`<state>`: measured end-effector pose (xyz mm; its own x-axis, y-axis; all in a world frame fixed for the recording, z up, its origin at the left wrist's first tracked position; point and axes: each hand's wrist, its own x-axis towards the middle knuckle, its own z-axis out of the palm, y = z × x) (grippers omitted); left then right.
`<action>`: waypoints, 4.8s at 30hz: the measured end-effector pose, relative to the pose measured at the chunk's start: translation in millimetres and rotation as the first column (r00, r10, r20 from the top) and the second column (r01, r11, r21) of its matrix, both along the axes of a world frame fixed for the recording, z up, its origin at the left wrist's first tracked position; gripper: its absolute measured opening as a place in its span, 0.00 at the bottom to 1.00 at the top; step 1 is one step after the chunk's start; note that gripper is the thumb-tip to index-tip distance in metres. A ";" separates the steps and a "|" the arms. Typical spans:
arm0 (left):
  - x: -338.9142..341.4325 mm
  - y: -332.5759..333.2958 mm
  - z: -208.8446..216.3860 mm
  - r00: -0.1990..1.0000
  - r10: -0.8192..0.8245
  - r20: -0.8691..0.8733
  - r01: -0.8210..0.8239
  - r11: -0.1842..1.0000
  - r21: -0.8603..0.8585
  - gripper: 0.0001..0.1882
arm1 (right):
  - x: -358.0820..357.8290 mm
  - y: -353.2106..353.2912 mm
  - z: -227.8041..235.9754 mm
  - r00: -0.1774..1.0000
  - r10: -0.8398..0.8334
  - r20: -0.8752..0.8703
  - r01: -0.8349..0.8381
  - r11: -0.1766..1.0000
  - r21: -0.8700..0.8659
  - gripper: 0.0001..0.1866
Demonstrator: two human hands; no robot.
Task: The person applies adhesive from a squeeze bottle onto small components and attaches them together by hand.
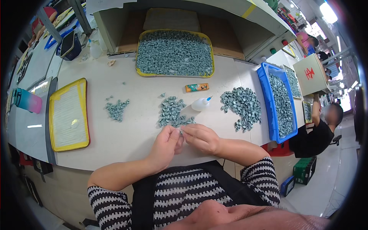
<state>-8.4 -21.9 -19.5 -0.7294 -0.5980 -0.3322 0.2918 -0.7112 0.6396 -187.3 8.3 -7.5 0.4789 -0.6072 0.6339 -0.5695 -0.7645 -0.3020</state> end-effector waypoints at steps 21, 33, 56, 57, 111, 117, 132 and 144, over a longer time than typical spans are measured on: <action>0.3 -2.0 3.9 0.986 0.103 0.128 -0.049 0.928 -0.369 0.09 | 11.1 0.5 -5.0 0.946 -0.213 0.246 0.185 0.974 0.131 0.10; 2.6 -31.4 11.9 0.980 0.200 0.020 -0.201 0.973 0.114 0.06 | -33.9 7.2 4.5 0.701 -0.628 0.337 0.607 0.774 0.179 0.22; -15.1 -8.6 8.4 0.996 -0.089 0.032 0.085 0.989 0.118 0.13 | -47.4 7.2 -3.5 0.771 -0.433 0.467 0.087 0.798 0.596 0.17; -15.3 -7.9 10.8 0.997 -0.079 0.015 0.075 0.983 0.169 0.13 | -48.6 8.0 -1.5 0.765 -0.449 0.462 0.114 0.800 0.589 0.17; -3.4 -21.5 -3.2 0.995 0.069 -0.070 -0.053 0.976 0.211 0.07 | -49.1 -8.3 23.3 0.895 -0.443 -0.060 0.439 0.896 -0.070 0.21; -2.2 -21.8 -2.5 0.998 0.057 -0.029 -0.050 0.977 0.206 0.08 | -43.2 -7.1 22.0 0.880 -0.462 -0.111 0.440 0.880 -0.178 0.24; -2.1 -20.1 -5.8 0.999 0.049 0.011 -0.050 0.980 0.192 0.09 | -38.5 -1.7 29.3 0.843 -0.484 -0.235 0.424 0.866 -0.263 0.20; -3.6 -20.3 -7.0 0.999 0.036 0.005 -0.036 0.980 0.197 0.08 | -52.2 -8.8 16.5 0.834 -0.550 0.052 0.533 0.826 0.185 0.18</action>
